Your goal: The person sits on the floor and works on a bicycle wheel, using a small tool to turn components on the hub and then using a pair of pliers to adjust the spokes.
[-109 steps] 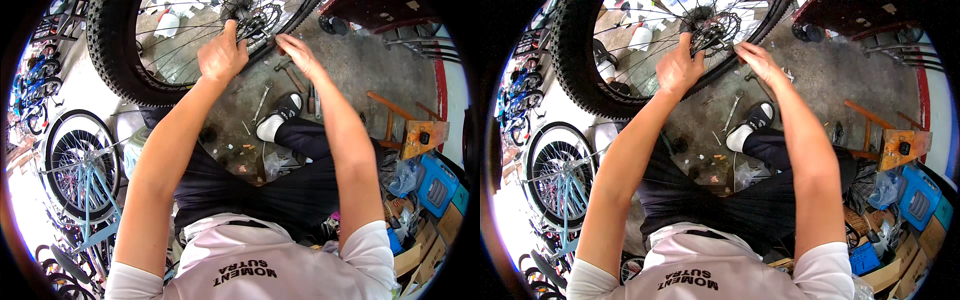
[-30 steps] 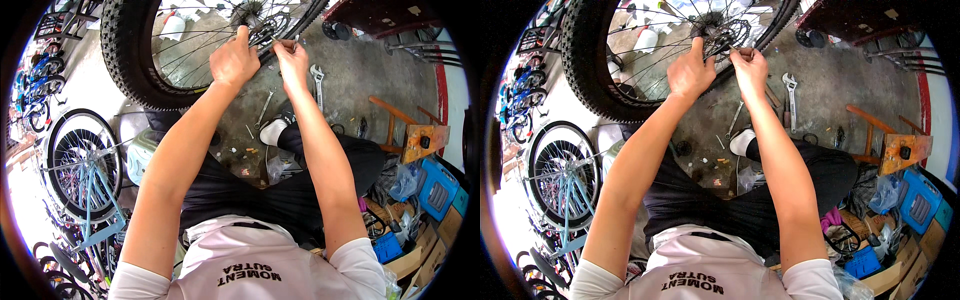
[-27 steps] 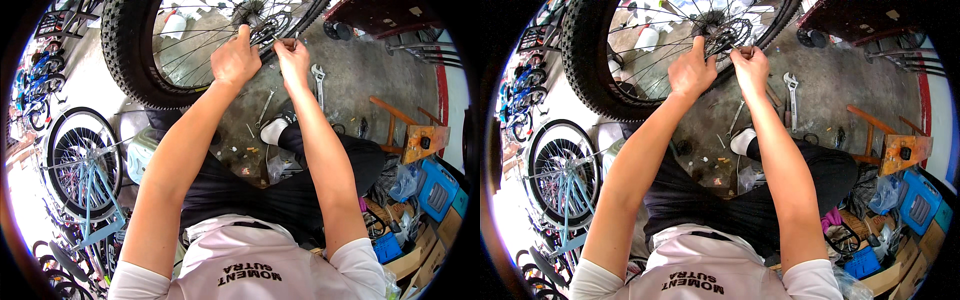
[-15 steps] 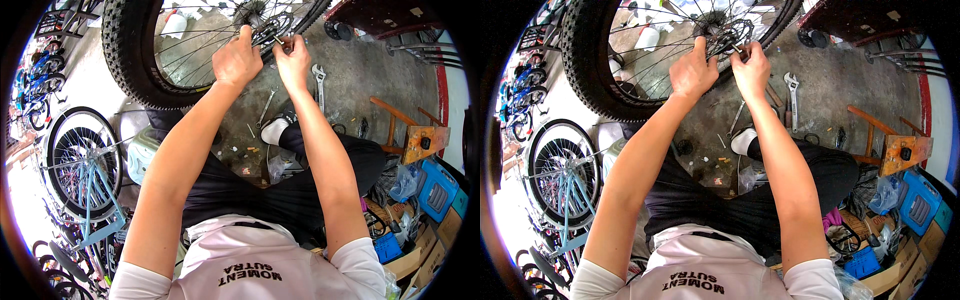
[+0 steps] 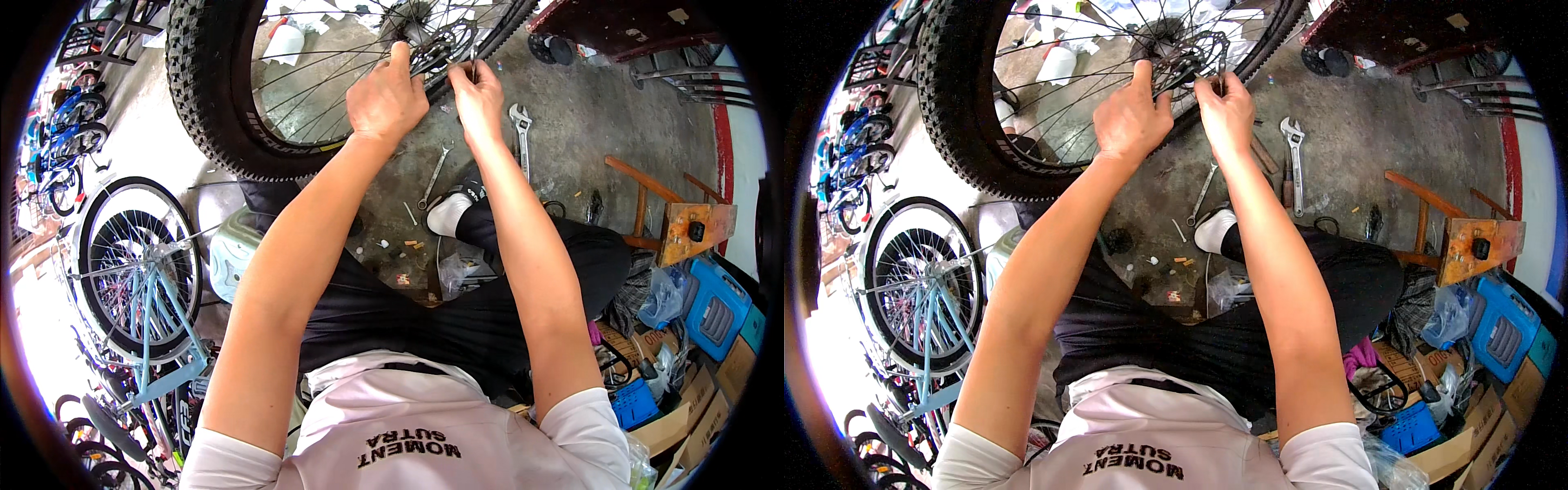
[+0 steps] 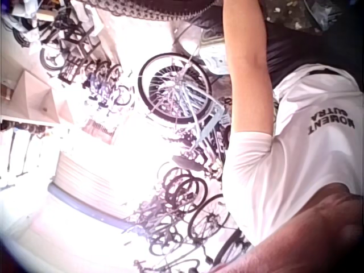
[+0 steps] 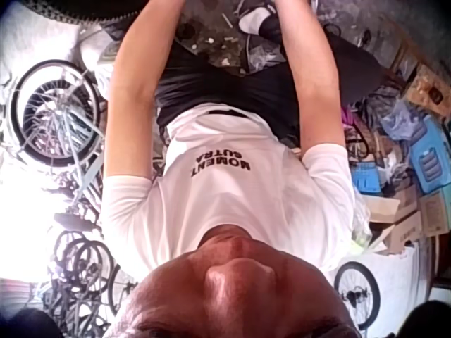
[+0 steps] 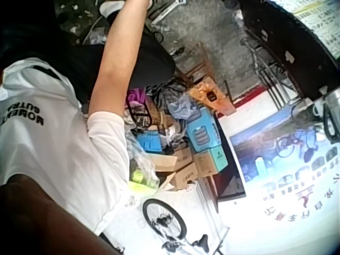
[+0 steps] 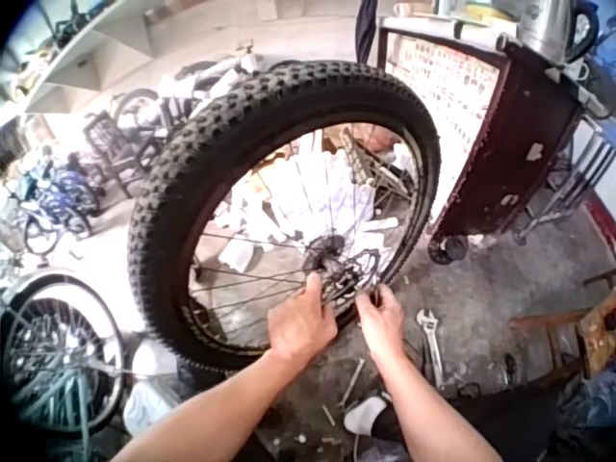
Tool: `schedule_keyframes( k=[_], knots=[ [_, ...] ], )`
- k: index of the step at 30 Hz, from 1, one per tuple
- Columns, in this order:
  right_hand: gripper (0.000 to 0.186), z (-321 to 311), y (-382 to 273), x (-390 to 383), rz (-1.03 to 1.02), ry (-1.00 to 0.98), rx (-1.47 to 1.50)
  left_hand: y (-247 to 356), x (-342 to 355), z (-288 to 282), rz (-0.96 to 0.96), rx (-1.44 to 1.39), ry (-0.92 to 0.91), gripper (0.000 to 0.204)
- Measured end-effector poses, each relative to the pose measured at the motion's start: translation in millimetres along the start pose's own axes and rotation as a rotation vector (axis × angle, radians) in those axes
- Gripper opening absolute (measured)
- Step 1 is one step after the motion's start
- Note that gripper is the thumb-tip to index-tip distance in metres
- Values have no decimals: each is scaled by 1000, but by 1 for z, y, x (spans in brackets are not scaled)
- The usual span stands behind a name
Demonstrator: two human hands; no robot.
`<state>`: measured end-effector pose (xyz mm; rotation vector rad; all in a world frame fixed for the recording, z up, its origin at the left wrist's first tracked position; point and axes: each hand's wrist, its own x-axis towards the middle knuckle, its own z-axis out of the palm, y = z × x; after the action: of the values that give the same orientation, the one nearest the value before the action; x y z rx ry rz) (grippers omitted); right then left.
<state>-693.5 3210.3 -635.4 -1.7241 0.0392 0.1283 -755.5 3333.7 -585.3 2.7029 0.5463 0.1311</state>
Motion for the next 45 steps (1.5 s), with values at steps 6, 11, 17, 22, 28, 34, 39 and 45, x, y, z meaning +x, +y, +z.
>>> schedule_keyframes(
  k=[6, 11, 17, 22, 28, 34, 39, 45],
  knots=[
    [32, -2, -1, 0, -44, 57, -178, 0, 0, 1, -1, 3, -1, 34],
    [32, 1, -4, -1, 70, -11, -39, 1, 0, 1, -7, -5, -2, 33],
    [29, 0, -10, -9, -127, 34, -240, 0, 0, 1, -2, -6, -1, 33],
    [28, -3, 9, -2, -444, 103, -416, 1, -1, 1, -2, 2, 0, 34],
    [37, -20, -14, 6, 421, -294, 239, -2, -2, 1, 15, 39, -11, 42],
    [28, -23, -13, 12, 446, -417, 332, 1, -2, 0, -19, 10, -21, 34],
    [28, -12, -14, 6, 356, -218, 182, 4, -2, -1, -22, -10, -21, 33],
    [35, -4, 0, 5, 64, -99, -170, -1, -2, 1, 10, -40, 20, 33]
  ],
)
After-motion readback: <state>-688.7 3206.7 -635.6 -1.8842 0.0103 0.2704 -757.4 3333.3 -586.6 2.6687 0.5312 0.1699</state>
